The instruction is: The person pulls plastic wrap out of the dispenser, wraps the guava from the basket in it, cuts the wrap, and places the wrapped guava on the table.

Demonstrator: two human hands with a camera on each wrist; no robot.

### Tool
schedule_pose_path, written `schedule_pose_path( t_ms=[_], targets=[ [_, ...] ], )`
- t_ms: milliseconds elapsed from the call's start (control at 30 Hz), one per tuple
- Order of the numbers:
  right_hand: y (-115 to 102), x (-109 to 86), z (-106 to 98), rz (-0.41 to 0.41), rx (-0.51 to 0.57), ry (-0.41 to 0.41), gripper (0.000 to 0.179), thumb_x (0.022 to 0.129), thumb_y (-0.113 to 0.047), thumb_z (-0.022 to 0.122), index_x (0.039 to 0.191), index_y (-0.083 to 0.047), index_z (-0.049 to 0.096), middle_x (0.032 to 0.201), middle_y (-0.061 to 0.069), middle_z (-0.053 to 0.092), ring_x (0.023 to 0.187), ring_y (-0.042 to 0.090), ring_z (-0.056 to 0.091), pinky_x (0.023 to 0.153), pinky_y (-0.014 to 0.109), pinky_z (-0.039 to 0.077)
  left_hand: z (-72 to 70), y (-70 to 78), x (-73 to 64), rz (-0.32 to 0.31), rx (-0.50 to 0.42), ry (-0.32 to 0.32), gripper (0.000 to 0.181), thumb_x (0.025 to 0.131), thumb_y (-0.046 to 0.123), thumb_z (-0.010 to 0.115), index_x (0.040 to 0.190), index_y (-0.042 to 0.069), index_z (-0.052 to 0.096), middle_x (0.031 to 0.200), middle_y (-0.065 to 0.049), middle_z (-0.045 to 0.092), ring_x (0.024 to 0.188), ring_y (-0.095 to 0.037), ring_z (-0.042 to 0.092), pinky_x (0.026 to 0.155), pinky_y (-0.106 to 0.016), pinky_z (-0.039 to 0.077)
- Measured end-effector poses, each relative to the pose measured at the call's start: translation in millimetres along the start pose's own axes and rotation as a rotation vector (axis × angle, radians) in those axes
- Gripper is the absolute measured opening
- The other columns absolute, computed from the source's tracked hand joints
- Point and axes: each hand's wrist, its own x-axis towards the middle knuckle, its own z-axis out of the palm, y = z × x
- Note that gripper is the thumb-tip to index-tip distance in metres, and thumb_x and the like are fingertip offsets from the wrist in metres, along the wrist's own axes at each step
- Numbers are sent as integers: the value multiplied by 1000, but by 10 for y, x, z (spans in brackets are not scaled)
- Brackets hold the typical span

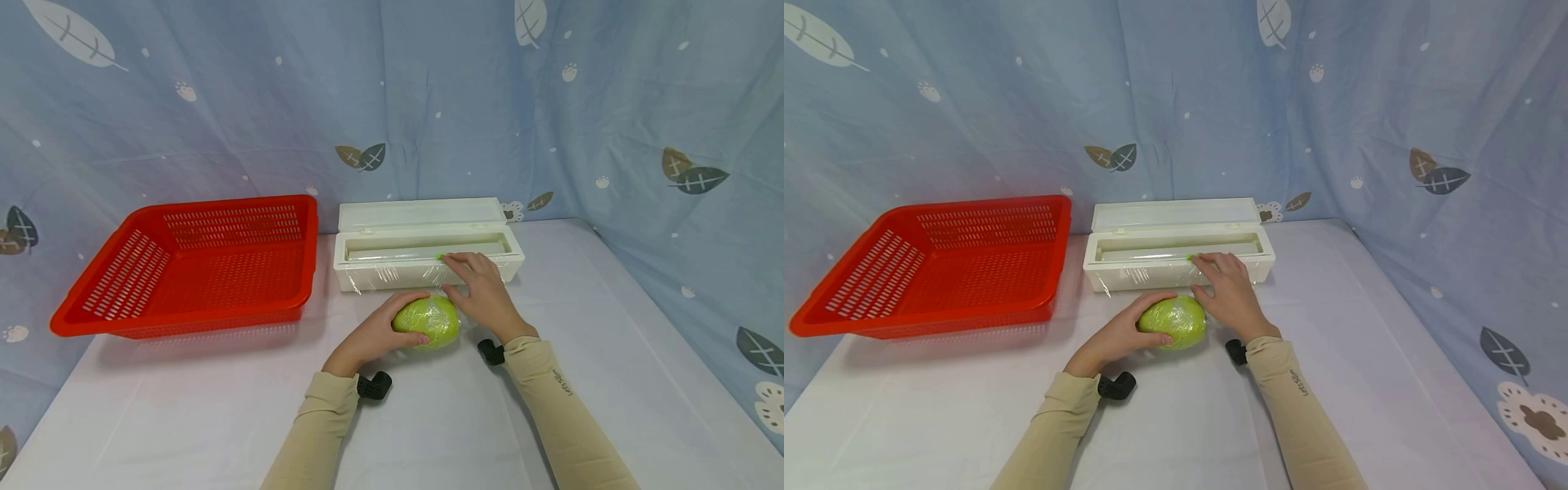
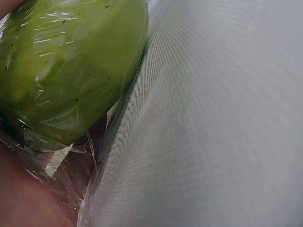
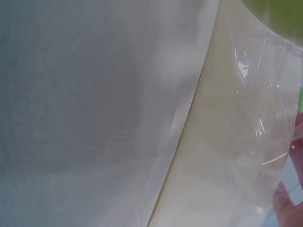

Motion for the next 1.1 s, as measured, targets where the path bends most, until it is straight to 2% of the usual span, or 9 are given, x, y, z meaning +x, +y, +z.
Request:
schedule_pose_path(
  t_ms=[300, 700, 1100],
  targets=[
    [-2, -6, -7, -6, -1, -12, 42, 82, -23, 63, 123, -14, 55, 124, 7, 47, 116, 28, 38, 99, 49, 20, 1, -15, 5, 2, 3, 2, 70, 68, 35, 76, 128, 39, 40, 126, 15, 39, 110, -10, 42, 90, -35, 38],
    [-5, -12, -11, -44, 3, -8, 37, 83, -22, 62, 120, -17, 58, 125, 8, 48, 119, 25, 38, 102, 50, 17, 1, -25, 12, -3, -3, 1, 70, 68, 33, 77, 128, 38, 41, 126, 14, 39, 110, -10, 42, 90, -35, 38],
    [-18, -15, -21, -43, -2, -35, 24, 84, -20, 61, 107, -19, 67, 128, 7, 46, 121, 24, 36, 102, 50, 15, 1, -26, 8, -1, -8, 1, 70, 68, 33, 77, 129, 36, 41, 125, 13, 40, 110, -11, 42, 89, -34, 38]
  ],
)
